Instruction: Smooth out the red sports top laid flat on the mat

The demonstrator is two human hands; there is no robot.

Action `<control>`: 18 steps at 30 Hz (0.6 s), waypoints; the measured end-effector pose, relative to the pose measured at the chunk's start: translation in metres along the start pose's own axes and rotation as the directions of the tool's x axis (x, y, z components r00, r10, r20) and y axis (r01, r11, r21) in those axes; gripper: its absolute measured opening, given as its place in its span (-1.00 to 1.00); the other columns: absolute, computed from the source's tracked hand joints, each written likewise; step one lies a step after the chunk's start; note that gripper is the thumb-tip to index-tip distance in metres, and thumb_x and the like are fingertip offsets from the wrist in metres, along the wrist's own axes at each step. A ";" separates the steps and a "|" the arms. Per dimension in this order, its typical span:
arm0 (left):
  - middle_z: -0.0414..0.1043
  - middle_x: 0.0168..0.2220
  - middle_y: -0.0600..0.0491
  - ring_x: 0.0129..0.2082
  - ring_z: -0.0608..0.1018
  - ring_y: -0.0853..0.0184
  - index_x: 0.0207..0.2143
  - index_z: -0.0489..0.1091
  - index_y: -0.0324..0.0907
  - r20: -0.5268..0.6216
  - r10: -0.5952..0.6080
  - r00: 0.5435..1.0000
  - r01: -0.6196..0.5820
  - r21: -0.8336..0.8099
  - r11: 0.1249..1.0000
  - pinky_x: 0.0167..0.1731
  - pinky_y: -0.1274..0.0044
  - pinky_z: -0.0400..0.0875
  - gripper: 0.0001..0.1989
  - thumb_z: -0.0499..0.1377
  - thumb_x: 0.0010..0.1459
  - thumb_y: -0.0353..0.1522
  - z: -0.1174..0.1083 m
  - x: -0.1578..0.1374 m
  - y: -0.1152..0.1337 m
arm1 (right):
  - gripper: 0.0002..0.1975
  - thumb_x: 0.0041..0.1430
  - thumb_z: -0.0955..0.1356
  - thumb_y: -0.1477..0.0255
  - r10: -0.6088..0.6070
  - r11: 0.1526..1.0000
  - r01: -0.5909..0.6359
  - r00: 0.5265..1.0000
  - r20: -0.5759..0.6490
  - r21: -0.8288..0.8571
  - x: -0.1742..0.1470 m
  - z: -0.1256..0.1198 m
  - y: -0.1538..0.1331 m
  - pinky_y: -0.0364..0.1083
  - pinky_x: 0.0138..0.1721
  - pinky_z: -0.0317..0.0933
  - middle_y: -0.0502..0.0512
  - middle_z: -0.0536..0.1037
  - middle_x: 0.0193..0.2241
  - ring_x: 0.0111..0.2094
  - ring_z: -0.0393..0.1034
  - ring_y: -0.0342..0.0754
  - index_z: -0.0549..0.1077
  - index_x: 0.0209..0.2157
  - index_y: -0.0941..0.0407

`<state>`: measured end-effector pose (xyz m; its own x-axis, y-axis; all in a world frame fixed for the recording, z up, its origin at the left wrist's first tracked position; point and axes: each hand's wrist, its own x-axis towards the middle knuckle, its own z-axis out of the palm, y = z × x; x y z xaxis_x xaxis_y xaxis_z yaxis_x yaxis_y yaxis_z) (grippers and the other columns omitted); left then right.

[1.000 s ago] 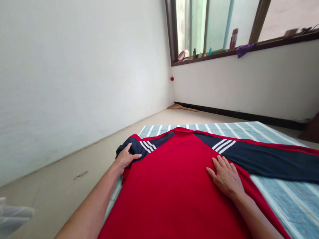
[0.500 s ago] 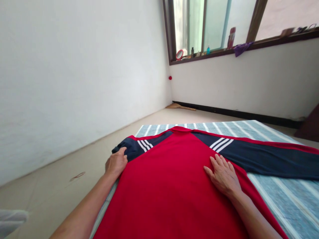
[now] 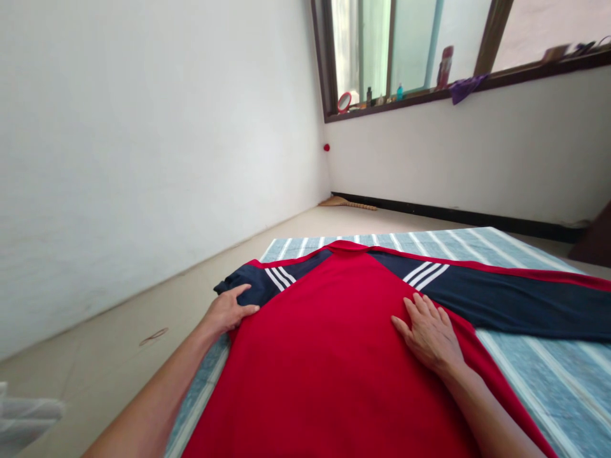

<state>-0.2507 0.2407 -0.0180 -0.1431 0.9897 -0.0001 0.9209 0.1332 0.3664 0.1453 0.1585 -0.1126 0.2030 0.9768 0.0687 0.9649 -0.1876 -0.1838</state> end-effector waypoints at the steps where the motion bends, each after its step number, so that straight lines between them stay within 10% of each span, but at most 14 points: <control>1: 0.37 -0.61 0.17 -0.52 0.51 0.21 0.16 0.27 -0.28 0.028 0.022 0.999 -0.022 0.005 1.000 -0.52 0.52 0.32 -0.29 0.17 -0.06 -0.19 -0.001 0.000 0.001 | -0.37 0.28 0.13 0.11 0.000 1.000 0.000 1.000 -0.001 -0.001 0.000 0.000 0.000 0.12 0.24 -0.19 0.24 0.08 0.30 0.32 -0.13 0.12 0.19 0.25 0.18; 8: 0.56 -0.19 0.03 -0.15 0.55 0.16 -0.04 0.45 -0.10 -0.100 0.174 0.980 -0.140 0.281 0.949 -0.14 0.48 0.37 -0.60 0.06 0.06 -0.29 -0.004 0.003 -0.003 | -0.37 0.28 0.13 0.11 -0.002 1.000 0.002 1.000 0.003 0.002 0.000 -0.001 0.001 0.12 0.25 -0.21 0.24 0.08 0.30 0.32 -0.13 0.11 0.19 0.25 0.18; 18: 0.51 -0.15 -0.28 -0.12 0.53 -0.12 -0.21 0.47 -0.25 -0.070 -0.071 0.995 0.099 0.610 0.786 -0.23 0.26 0.41 -0.68 0.01 0.20 -0.25 -0.007 -0.013 0.030 | -0.37 0.28 0.12 0.10 0.011 1.000 -0.011 1.000 0.007 0.005 0.000 -0.005 -0.002 0.10 0.26 -0.22 0.22 0.10 0.30 0.31 -0.10 0.10 0.20 0.25 0.18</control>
